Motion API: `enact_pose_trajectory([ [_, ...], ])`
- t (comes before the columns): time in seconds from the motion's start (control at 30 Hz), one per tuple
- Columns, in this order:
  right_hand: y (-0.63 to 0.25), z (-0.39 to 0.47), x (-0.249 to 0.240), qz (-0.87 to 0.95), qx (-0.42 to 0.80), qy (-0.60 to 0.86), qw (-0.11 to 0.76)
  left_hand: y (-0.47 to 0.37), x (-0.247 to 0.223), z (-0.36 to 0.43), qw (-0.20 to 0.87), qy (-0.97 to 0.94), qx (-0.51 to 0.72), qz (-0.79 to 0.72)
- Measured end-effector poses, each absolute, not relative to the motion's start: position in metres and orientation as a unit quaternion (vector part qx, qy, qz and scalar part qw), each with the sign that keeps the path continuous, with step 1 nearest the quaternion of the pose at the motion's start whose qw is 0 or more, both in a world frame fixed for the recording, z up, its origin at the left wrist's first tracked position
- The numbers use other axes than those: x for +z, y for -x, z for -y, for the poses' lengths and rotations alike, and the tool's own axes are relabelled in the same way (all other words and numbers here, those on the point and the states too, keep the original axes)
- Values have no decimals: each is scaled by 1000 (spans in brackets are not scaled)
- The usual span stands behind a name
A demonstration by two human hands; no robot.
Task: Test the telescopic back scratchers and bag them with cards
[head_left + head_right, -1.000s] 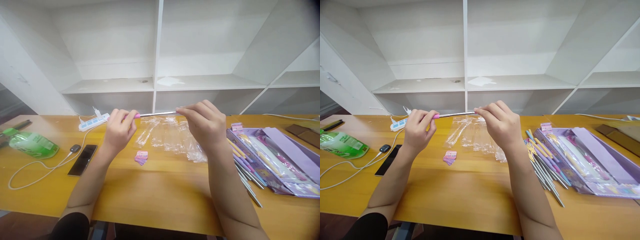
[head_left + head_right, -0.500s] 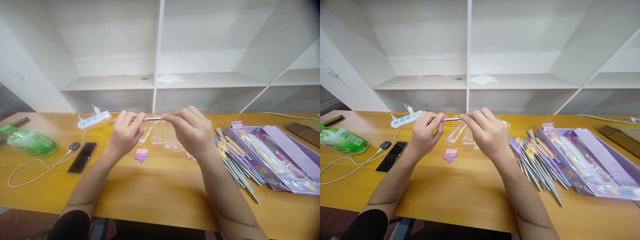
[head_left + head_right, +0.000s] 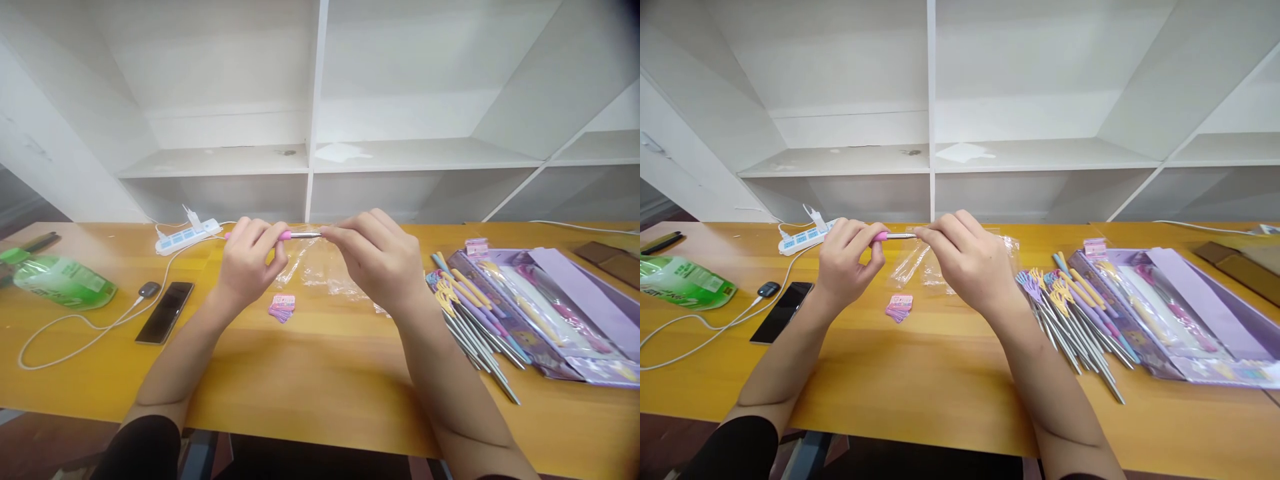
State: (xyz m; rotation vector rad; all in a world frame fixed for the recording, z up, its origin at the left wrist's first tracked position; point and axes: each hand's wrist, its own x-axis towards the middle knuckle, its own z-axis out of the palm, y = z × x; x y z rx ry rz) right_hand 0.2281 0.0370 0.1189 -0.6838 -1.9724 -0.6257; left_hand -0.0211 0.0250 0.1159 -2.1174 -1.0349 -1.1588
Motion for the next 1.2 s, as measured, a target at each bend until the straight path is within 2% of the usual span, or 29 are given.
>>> enact_pose_trajectory([
  [0.23,-227,-38,123,795,-204,285,495,25,118,-26,197,817,-363,402],
  [0.43,-228,-38,123,794,-191,284,502,26,117,-26,195,824,-343,406],
  [0.73,-229,-41,122,812,-160,303,472,27,117,-28,219,819,-341,407],
  [0.9,-230,-44,120,833,-132,338,419,29,114,-32,228,820,-328,410],
  [1.03,-231,-58,110,839,-104,365,389,31,104,-45,190,827,-308,430],
  [1.2,-240,-76,108,830,-16,365,422,32,90,-61,95,831,-282,470],
])
